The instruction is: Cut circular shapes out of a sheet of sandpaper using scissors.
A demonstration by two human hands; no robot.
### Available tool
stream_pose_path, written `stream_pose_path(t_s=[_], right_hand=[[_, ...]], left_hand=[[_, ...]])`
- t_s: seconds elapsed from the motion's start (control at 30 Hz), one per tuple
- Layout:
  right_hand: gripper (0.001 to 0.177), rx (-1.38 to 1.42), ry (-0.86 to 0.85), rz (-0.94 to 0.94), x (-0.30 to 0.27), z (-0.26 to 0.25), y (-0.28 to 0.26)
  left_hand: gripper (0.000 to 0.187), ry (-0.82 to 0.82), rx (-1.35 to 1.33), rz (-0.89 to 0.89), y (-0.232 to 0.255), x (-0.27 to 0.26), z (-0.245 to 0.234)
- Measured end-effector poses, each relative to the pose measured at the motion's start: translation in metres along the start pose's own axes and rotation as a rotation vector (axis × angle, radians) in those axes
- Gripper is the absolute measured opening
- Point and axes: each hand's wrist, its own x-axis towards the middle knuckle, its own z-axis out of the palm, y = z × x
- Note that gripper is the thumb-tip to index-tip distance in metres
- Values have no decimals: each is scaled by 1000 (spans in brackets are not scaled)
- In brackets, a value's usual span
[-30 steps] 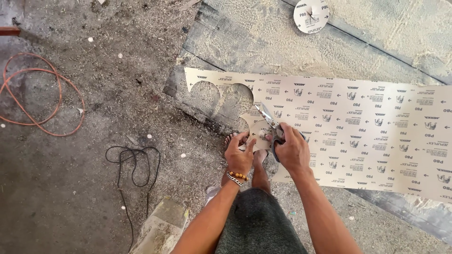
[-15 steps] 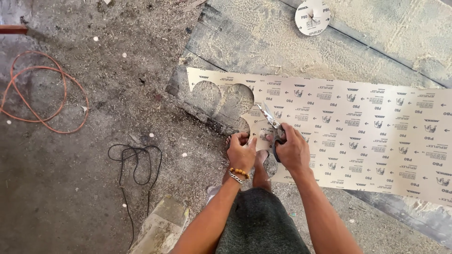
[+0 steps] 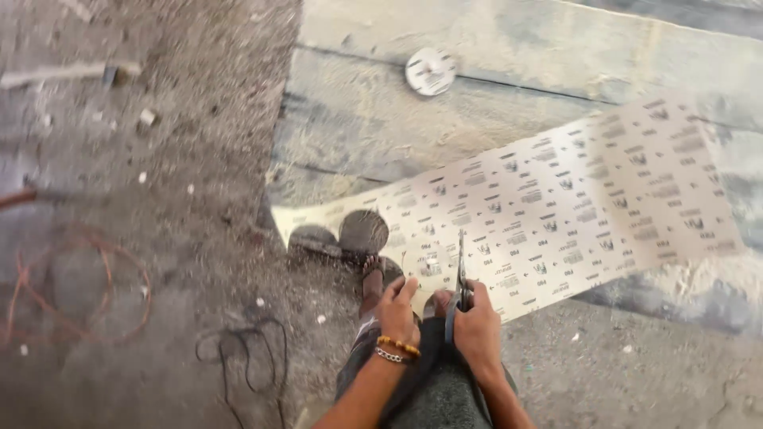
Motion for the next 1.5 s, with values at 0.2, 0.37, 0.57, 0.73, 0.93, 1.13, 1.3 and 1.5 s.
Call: stream_pose_path(t_s=[0.2, 0.37, 0.57, 0.73, 0.93, 1.13, 1.3, 1.5], right_hand=[[51, 68, 151, 369, -29, 35, -5], [44, 644, 422, 272, -20, 70, 37], [43, 746, 533, 259, -26, 69, 57], [43, 763, 529, 255, -39, 63, 71], [42, 618, 480, 232, -90, 51, 71], [63, 235, 194, 469, -143, 71, 130], [74, 276, 34, 294, -124, 67, 121], [71, 587, 7, 456, -122, 58, 111]], left_hand=[[40, -49, -8, -258, 34, -29, 4], [35, -181, 86, -298, 34, -19, -11], [46, -378, 88, -469, 65, -17, 27], [49, -387, 68, -517, 37, -7, 27], [65, -341, 162, 91, 55, -47, 52], [52, -330, 273, -2, 35, -26, 28], [47, -277, 485, -28, 24, -17, 9], [52, -368, 387, 44, 35, -25, 23]])
